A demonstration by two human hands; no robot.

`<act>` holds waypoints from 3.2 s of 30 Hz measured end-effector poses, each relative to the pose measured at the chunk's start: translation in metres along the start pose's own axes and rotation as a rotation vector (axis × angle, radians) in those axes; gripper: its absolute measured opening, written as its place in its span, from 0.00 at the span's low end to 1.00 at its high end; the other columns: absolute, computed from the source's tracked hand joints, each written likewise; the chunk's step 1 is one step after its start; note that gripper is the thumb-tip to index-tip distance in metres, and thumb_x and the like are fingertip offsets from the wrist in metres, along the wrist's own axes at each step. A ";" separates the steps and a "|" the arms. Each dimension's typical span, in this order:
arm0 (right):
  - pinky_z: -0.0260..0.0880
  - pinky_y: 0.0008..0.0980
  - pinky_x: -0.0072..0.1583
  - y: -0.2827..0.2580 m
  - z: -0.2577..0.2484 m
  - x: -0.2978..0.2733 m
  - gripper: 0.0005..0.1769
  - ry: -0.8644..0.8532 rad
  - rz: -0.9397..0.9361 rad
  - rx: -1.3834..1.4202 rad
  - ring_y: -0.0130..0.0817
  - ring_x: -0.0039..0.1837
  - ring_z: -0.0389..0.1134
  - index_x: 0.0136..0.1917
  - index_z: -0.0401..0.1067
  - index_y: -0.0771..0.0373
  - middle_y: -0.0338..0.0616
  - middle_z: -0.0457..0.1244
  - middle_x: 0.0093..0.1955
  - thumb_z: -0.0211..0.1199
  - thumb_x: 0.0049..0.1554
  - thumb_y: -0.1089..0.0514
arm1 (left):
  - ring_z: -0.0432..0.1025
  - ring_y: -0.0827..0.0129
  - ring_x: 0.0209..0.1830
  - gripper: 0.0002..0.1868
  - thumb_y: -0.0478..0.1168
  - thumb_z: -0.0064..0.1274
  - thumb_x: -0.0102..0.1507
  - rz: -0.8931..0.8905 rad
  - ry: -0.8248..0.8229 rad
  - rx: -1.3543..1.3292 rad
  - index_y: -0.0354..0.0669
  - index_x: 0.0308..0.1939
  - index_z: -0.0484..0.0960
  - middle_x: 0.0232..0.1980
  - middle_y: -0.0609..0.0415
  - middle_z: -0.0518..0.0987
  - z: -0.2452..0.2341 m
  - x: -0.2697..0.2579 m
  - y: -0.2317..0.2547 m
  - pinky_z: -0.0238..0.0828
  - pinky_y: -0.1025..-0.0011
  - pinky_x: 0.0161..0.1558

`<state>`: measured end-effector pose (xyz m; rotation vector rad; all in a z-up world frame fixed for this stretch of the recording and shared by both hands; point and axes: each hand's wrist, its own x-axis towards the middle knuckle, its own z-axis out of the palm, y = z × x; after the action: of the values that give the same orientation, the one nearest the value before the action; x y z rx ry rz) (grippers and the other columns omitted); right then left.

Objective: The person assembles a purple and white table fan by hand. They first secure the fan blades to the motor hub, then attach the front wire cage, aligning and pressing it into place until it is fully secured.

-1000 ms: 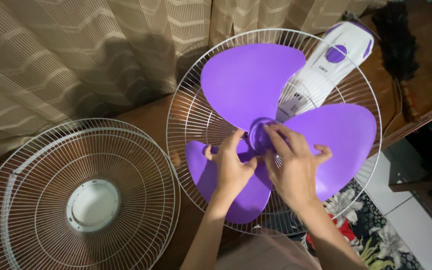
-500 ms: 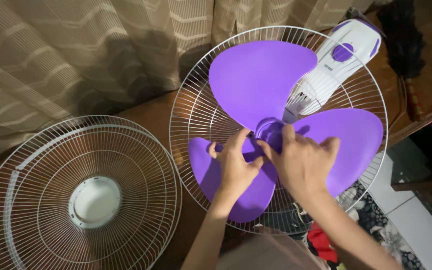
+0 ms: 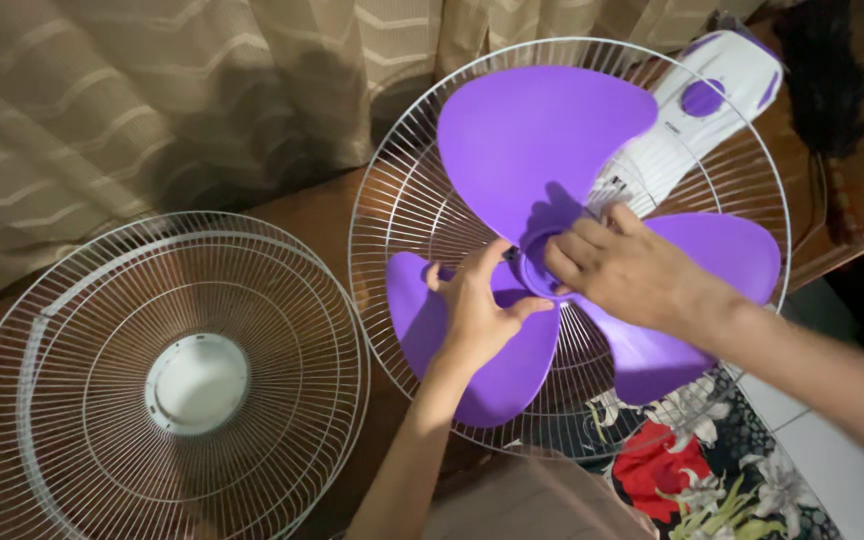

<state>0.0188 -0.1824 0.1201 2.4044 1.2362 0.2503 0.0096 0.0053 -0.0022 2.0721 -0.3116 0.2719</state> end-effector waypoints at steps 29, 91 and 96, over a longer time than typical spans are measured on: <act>0.67 0.39 0.44 -0.025 0.023 -0.006 0.27 0.206 0.326 0.028 0.40 0.34 0.68 0.43 0.69 0.63 0.44 0.63 0.33 0.60 0.58 0.35 | 0.76 0.67 0.56 0.45 0.59 0.73 0.47 0.061 0.092 -0.002 0.50 0.64 0.76 0.53 0.58 0.82 0.012 -0.010 0.000 0.37 0.45 0.66; 0.49 0.55 0.82 -0.073 0.110 -0.118 0.37 0.949 1.076 0.527 0.56 0.81 0.51 0.79 0.50 0.71 0.62 0.50 0.78 0.60 0.67 0.50 | 0.54 0.55 0.79 0.44 0.56 0.66 0.54 0.081 0.193 0.264 0.46 0.70 0.68 0.74 0.50 0.67 -0.001 0.001 -0.010 0.39 0.46 0.74; 0.40 0.69 0.80 -0.044 0.101 -0.104 0.39 0.683 0.985 0.510 0.57 0.82 0.50 0.79 0.54 0.65 0.60 0.50 0.80 0.63 0.60 0.51 | 0.55 0.57 0.79 0.38 0.52 0.61 0.59 0.045 0.222 0.287 0.45 0.71 0.68 0.75 0.51 0.68 0.006 -0.011 -0.006 0.38 0.48 0.74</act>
<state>-0.0403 -0.2729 0.0135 3.3589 0.1689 1.2431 0.0015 0.0037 -0.0134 2.2917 -0.1923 0.5986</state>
